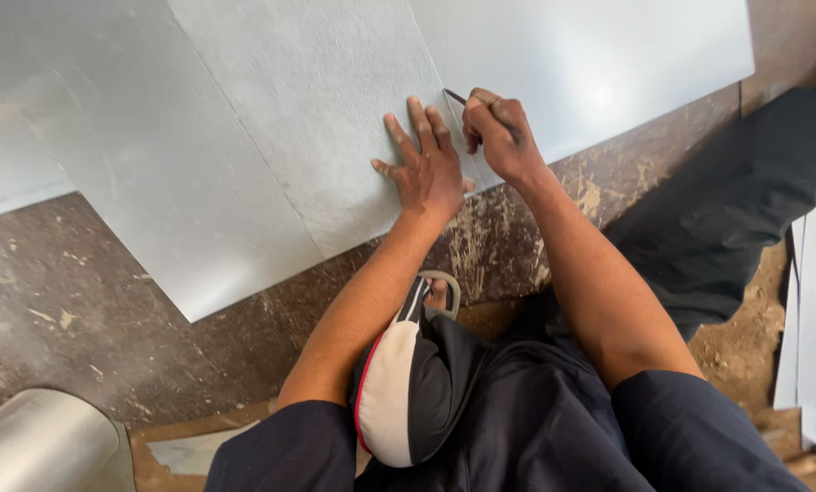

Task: The person sits on the workshop floor and works through a stack of thin metal sheets, aligning each sheet, scoring a line across it with a handheld scriber, folding the sheet along the scored line, and placing the separated piece onto a pile of finished sheets.

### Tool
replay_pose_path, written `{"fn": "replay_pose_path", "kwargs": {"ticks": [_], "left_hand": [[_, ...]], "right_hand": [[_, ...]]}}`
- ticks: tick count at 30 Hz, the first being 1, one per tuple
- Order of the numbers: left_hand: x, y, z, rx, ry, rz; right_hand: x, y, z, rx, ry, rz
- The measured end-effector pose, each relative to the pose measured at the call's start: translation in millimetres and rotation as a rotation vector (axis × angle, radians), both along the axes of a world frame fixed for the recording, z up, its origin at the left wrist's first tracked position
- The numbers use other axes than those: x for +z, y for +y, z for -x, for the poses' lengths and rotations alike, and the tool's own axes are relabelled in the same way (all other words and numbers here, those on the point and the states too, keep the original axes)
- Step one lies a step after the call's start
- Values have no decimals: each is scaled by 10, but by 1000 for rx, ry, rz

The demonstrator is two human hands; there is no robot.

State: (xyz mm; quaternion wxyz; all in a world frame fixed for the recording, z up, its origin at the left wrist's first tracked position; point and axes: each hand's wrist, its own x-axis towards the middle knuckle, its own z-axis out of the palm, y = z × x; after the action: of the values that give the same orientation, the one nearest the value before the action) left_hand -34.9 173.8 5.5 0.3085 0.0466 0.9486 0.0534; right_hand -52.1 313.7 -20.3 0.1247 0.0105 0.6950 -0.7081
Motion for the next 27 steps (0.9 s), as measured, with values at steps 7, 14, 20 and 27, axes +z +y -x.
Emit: {"fn": "replay_pose_path", "kwargs": {"ticks": [7, 14, 20, 27], "left_hand": [[-161, -37, -63, 14, 33, -23], [-73, -193, -148, 9, 90, -74], [-351, -1304, -794, 230, 560, -256], [-500, -1701, -1146, 193, 480, -180]], "right_hand": [[-5, 284, -1526, 87, -44, -220], [67, 520, -1187, 180, 433, -705], [27, 88, -878, 8, -99, -672], [-129, -222, -594, -24, -145, -766]]}}
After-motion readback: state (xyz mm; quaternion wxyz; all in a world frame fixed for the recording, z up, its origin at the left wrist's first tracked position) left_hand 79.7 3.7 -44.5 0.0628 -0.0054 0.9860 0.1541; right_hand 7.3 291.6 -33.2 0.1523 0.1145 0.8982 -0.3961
